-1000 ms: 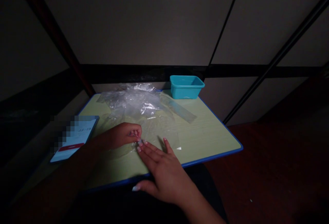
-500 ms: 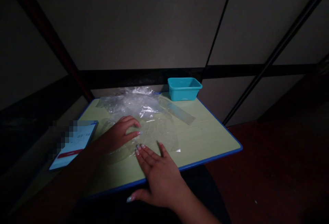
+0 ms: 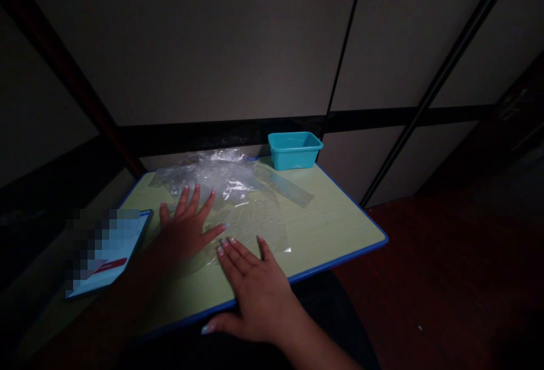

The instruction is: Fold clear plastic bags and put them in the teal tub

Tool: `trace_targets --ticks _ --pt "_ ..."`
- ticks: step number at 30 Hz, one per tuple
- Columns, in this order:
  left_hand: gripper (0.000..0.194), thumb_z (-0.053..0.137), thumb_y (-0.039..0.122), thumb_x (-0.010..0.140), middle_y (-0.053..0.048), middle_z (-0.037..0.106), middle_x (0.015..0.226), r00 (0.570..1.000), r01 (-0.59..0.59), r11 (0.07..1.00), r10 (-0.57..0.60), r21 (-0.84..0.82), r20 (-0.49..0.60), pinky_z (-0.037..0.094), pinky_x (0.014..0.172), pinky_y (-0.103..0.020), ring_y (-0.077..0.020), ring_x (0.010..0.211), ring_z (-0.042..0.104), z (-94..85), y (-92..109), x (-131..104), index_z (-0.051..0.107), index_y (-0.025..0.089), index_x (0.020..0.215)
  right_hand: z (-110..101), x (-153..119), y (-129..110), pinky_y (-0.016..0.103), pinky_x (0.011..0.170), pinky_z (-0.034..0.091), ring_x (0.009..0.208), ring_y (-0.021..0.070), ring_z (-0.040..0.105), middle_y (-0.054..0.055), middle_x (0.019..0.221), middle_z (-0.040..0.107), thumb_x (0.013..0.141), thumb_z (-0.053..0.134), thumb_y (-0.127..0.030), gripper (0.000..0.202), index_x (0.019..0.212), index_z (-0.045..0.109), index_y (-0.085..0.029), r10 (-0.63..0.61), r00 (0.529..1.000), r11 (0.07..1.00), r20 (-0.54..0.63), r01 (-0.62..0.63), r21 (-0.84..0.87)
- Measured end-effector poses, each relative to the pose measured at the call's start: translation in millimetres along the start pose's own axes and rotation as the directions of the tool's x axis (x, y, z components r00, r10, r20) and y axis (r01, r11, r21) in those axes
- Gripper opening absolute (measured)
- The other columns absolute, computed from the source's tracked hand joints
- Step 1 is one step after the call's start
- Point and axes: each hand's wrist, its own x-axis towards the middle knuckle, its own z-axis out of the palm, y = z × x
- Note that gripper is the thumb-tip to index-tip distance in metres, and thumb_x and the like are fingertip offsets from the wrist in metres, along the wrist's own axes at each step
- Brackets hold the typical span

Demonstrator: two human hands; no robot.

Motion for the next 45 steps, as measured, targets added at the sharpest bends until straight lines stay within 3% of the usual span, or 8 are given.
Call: trace_targets --ticks 8,15,24,32,39,45 --pt "0.077 0.039 0.064 0.083 -0.017 0.01 0.154 0.993 0.112 0.992 -0.11 0.054 -0.043 0.01 0.098 -0.073 -0.0387 0.14 0.002 6.0 -2.0 4.0 0.023 0.022 0.146 2.1 -0.1 1.8 0.056 0.11 -0.001 0.14 0.0268 0.013 0.012 0.153 0.013 0.084 0.037 -0.067 0.083 0.148 0.011 -0.022 0.012 1.0 1.0 0.012 -0.012 -0.024" --pt "0.064 0.032 0.052 0.091 -0.018 0.014 0.153 0.99 0.135 0.989 -0.131 0.058 -0.057 0.013 0.098 -0.072 -0.0376 0.14 0.005 4.1 -3.1 5.0 0.023 0.021 0.146 1.5 0.8 1.8 0.056 0.11 -0.001 0.141 0.0269 0.008 0.011 0.153 0.011 0.083 0.04 -0.067 0.084 0.148 0.011 -0.024 0.015 1.0 1.0 0.013 -0.015 -0.018" --pt "0.067 0.034 0.054 0.089 -0.018 0.013 0.153 1.0 0.025 0.999 -0.026 0.019 0.01 0.014 0.097 -0.072 -0.0368 0.14 0.006 8.7 3.6 3.2 0.023 0.02 0.146 -14.5 -4.0 -4.8 0.049 0.112 -0.005 0.141 0.02 0.009 0.008 0.153 0.011 0.087 0.036 -0.063 0.081 0.148 0.006 -0.02 0.002 1.0 0.999 0.02 -0.003 0.045" --pt "0.077 0.042 0.059 0.084 -0.015 0.007 0.154 0.995 -0.077 0.996 0.08 -0.05 0.058 0.012 0.1 -0.07 -0.0357 0.141 0.002 9.0 9.2 0.2 0.016 0.023 0.147 -1.9 0.0 1.2 0.052 0.111 -0.007 0.141 0.0237 0.01 0.01 0.153 0.012 0.084 0.04 -0.064 0.085 0.148 0.009 -0.018 -0.004 0.999 1.0 0.04 0.003 0.012" --pt "0.077 0.045 0.058 0.083 -0.015 0.011 0.154 0.993 -0.098 0.993 0.102 -0.058 0.065 0.01 0.1 -0.07 -0.0366 0.14 0.007 15.4 10.2 -2.3 0.018 0.024 0.147 -1.5 -0.1 1.5 0.052 0.111 -0.006 0.141 0.0234 0.013 0.01 0.152 0.015 0.084 0.04 -0.062 0.082 0.148 0.011 -0.019 0.0 0.999 1.0 0.05 -0.001 0.017" --pt "0.065 0.043 0.038 0.089 -0.012 0.018 0.153 0.982 -0.184 0.973 0.187 -0.137 0.012 0.014 0.103 -0.066 -0.0332 0.141 0.01 6.7 13.7 0.0 0.019 0.022 0.147 -1.6 -0.3 1.5 0.053 0.112 -0.003 0.141 0.0243 0.012 0.009 0.153 0.014 0.084 0.042 -0.062 0.084 0.148 0.009 -0.019 -0.01 0.999 1.0 0.04 0.01 -0.008"
